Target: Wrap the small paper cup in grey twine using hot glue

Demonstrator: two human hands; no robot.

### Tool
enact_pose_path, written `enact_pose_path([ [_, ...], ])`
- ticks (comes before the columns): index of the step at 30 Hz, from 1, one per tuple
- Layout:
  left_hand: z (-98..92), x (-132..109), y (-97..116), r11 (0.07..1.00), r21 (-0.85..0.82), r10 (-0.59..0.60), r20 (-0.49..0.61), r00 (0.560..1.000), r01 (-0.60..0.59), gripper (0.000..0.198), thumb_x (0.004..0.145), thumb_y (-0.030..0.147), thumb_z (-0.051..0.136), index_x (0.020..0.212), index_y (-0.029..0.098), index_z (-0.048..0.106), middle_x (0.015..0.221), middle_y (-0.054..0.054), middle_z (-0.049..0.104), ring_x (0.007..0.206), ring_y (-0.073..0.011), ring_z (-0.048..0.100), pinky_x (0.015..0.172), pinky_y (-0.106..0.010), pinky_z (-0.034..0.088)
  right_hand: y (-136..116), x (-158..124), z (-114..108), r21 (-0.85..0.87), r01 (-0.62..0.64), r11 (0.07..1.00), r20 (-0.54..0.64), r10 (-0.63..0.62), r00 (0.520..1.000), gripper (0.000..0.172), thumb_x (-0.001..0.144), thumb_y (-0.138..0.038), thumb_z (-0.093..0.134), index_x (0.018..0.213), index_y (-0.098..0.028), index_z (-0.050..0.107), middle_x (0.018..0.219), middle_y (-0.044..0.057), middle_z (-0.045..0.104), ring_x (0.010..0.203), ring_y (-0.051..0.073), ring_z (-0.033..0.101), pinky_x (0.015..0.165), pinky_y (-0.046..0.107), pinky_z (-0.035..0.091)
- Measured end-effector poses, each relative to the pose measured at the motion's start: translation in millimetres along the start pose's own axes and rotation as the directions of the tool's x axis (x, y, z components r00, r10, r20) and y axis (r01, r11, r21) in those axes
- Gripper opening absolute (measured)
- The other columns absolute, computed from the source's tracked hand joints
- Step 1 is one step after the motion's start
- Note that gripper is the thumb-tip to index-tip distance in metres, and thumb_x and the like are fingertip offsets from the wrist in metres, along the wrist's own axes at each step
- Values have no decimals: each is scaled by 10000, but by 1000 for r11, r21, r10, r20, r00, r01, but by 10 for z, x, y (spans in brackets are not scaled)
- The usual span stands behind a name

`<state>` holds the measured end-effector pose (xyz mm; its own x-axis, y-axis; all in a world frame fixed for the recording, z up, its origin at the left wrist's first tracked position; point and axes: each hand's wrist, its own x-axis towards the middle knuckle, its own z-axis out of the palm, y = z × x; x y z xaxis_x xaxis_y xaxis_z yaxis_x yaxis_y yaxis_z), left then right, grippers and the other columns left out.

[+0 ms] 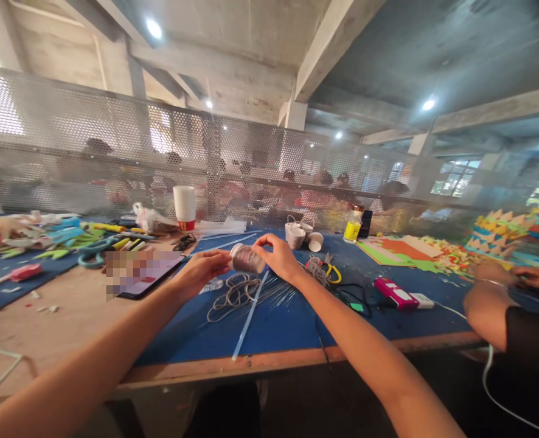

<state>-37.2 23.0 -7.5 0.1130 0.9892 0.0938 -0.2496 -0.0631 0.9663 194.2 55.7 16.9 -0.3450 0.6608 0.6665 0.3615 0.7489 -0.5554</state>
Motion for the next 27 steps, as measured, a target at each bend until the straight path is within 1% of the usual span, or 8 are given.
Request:
enact_pose_path([
  [5, -2, 74, 53, 998, -9, -65, -90, 994, 64, 137, 661, 203, 893, 746, 153, 798, 784, -84, 781, 687, -153, 705, 721, -249, 589, -97, -63, -7, -194, 104, 976, -53, -116, 992, 112, 977, -307, 608, 981, -209, 662, 956, 50, 706, 966, 194, 641, 991, 357, 430],
  [8, -8, 129, 96, 997, -3, -78, -126, 989, 78, 153, 632, 183, 898, 732, 140, 791, 763, -90, 779, 658, -155, 706, 698, -249, 592, -147, -107, -23, -251, 130, 959, -30, -142, 989, 138, 995, -328, 589, 1040, -219, 661, 951, 55, 697, 961, 203, 631, 995, 372, 427],
  [12, -29, 204, 123, 997, -31, -79, -161, 984, 75, 147, 627, 137, 883, 735, 131, 784, 744, -79, 769, 652, -152, 708, 684, -243, 599, -175, -182, -12, -247, 141, 959, 52, -132, 990, 198, 1018, -370, 540, 1096, -223, 646, 959, 61, 688, 903, 194, 635, 921, 353, 473],
  [15, -42, 244, 99, 995, -49, -96, -162, 982, 89, 129, 644, 116, 863, 741, 133, 778, 752, -84, 774, 653, -155, 712, 676, -243, 602, -155, -228, 21, -185, 105, 977, 116, -84, 990, 232, 1014, -396, 537, 1159, -238, 626, 1022, 67, 690, 885, 181, 650, 877, 330, 506],
  [19, -68, 252, 50, 994, -78, -91, -163, 982, 80, 98, 682, 105, 836, 751, 132, 772, 747, -78, 772, 652, -151, 712, 695, -246, 607, -126, -254, 65, -74, 1, 997, 129, 8, 992, 241, 1007, -408, 535, 1168, -248, 618, 1073, 62, 697, 839, 164, 683, 825, 313, 542],
  [23, -119, 243, 25, 991, -118, -87, -173, 981, 67, 79, 718, 89, 809, 769, 132, 767, 773, -75, 775, 681, -146, 723, 737, -240, 611, -121, -267, 104, 109, -185, 977, 266, 151, 952, 244, 1014, -377, 501, 1202, -246, 584, 894, 20, 719, 666, 145, 693, 672, 282, 556],
  [25, -143, 243, 23, 989, -134, -82, -179, 980, 58, 83, 725, 83, 808, 771, 137, 764, 773, -65, 775, 689, -143, 727, 767, -242, 614, -110, -274, 109, 156, -237, 959, 325, 177, 929, 244, 1024, -369, 477, 1193, -235, 591, 835, 16, 726, 693, 161, 715, 664, 280, 559],
  [27, -161, 246, 24, 987, -154, -71, -188, 980, 42, 105, 715, 67, 811, 774, 138, 761, 774, -61, 777, 694, -148, 732, 782, -252, 620, -79, -274, 90, 96, -177, 980, 268, 145, 952, 225, 1020, -362, 490, 1133, -230, 633, 906, 35, 743, 813, 176, 729, 740, 291, 561],
])
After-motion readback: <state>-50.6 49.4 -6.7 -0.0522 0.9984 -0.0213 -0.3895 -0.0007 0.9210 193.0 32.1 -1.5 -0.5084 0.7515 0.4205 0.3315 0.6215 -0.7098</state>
